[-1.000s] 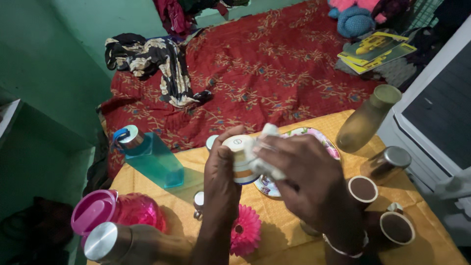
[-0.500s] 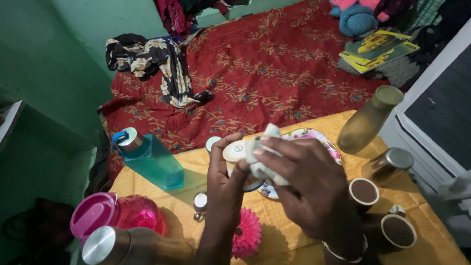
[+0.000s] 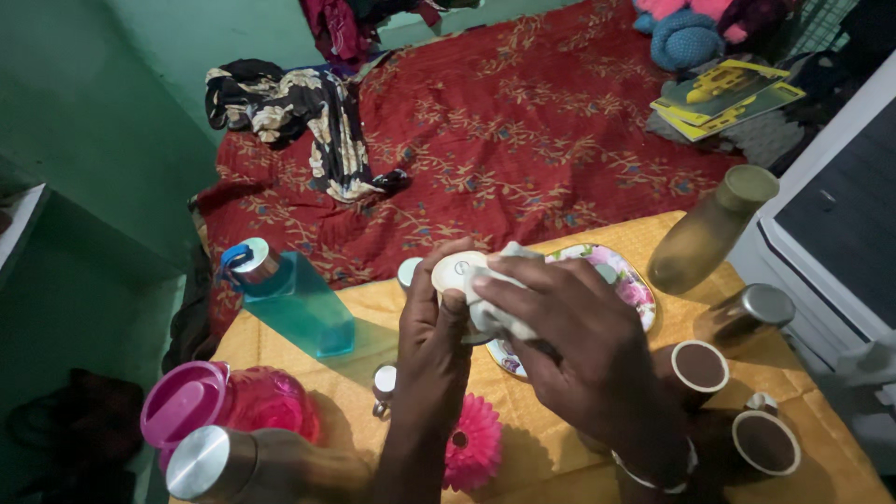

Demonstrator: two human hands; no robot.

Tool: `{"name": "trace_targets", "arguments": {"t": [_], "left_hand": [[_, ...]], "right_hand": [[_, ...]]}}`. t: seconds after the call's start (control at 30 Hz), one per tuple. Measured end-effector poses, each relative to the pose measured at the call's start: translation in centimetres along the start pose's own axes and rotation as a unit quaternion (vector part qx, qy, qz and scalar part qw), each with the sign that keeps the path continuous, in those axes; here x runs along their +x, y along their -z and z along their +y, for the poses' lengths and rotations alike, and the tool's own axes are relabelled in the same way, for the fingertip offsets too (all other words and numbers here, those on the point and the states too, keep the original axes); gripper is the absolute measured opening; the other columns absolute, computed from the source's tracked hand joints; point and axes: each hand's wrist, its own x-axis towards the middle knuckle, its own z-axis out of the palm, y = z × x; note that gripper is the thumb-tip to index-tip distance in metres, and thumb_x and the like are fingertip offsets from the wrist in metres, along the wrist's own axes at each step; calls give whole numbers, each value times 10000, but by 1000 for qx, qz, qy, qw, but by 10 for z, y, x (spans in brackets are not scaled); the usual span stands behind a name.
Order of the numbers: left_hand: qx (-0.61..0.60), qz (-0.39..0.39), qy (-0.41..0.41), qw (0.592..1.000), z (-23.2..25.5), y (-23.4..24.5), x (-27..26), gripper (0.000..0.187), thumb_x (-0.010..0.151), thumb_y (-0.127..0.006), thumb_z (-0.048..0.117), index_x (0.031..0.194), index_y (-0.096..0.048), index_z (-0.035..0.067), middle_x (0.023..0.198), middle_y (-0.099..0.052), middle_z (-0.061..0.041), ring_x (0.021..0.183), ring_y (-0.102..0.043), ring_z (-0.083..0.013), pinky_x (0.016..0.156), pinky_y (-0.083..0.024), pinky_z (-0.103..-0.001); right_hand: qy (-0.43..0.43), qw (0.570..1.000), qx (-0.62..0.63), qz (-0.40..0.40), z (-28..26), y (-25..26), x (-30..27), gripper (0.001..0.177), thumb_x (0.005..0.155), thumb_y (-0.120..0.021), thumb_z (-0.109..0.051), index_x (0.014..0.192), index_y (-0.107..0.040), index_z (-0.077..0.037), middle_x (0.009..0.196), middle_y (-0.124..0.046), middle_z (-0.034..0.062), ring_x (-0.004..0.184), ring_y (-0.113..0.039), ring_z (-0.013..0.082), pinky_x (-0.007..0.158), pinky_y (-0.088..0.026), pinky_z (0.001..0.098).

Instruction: The person wipes multiple small ceramic and metal cups with a cloth, handling each item individually over a tray on a table.

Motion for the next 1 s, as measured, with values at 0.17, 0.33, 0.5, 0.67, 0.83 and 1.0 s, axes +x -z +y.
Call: {"name": "trace_targets", "arguments": {"t": [0.17, 0.33, 0.5, 0.67, 0.83, 1.0], "left_hand": [[121, -6, -33, 992, 10, 1, -2, 564, 999, -689, 265, 1467, -498, 14, 1301, -625, -90, 1186, -625, -169, 1016, -531, -323], [250, -30, -46, 967, 24, -6, -11, 553, 961, -723, 109, 1459, -516, -18, 1329, -627, -103, 1180, -625, -159, 1028, -521, -296], [202, 27, 46, 978, 32, -10, -13, 592, 939, -678, 94, 1461, -408, 21, 1232, -593, -105, 1061, -627, -178, 881, -547, -312], [289, -36, -44, 956, 35, -9, -14, 661, 916, -687, -1, 1459, -310, -6, 1350, -511, -140, 1280, -546, -212, 1096, -453, -345], [284, 1, -7, 959, 32, -17, -14, 560, 907, -720, 20, 1338, -366, -23, 1262, -578, -147, 1191, -613, -206, 1017, -512, -340], [344, 9, -56, 937, 39, -21, -13, 537, 884, -739, 29, 1350, -475, -9, 1216, -656, -117, 1114, -665, -169, 965, -540, -315]], "right_hand": [[-39, 998, -50, 28, 14, -5, 8, 562, 740, -752, 57, 1278, -667, -83, 1275, -684, 129, 1133, -683, 325, 925, -563, 415], [-47, 997, -54, 38, 4, 4, 7, 526, 753, -726, 69, 1252, -682, -90, 1258, -694, 127, 1098, -691, 318, 893, -564, 406], [-11, 1000, 19, 6, 1, 9, 9, 467, 754, -755, 34, 1195, -694, -108, 1251, -707, 121, 1023, -704, 304, 840, -562, 391], [-9, 1000, 13, 9, 3, 9, 11, 471, 750, -769, 14, 1202, -693, -96, 1239, -701, 123, 1045, -700, 319, 853, -559, 401], [-38, 999, -13, 24, 7, 7, 11, 516, 716, -679, 102, 1195, -707, -87, 1242, -703, 116, 1066, -697, 309, 854, -570, 389], [-39, 998, -22, 49, 2, 11, 11, 500, 742, -678, 97, 1210, -704, -80, 1269, -695, 121, 1086, -700, 295, 871, -573, 380]]}}
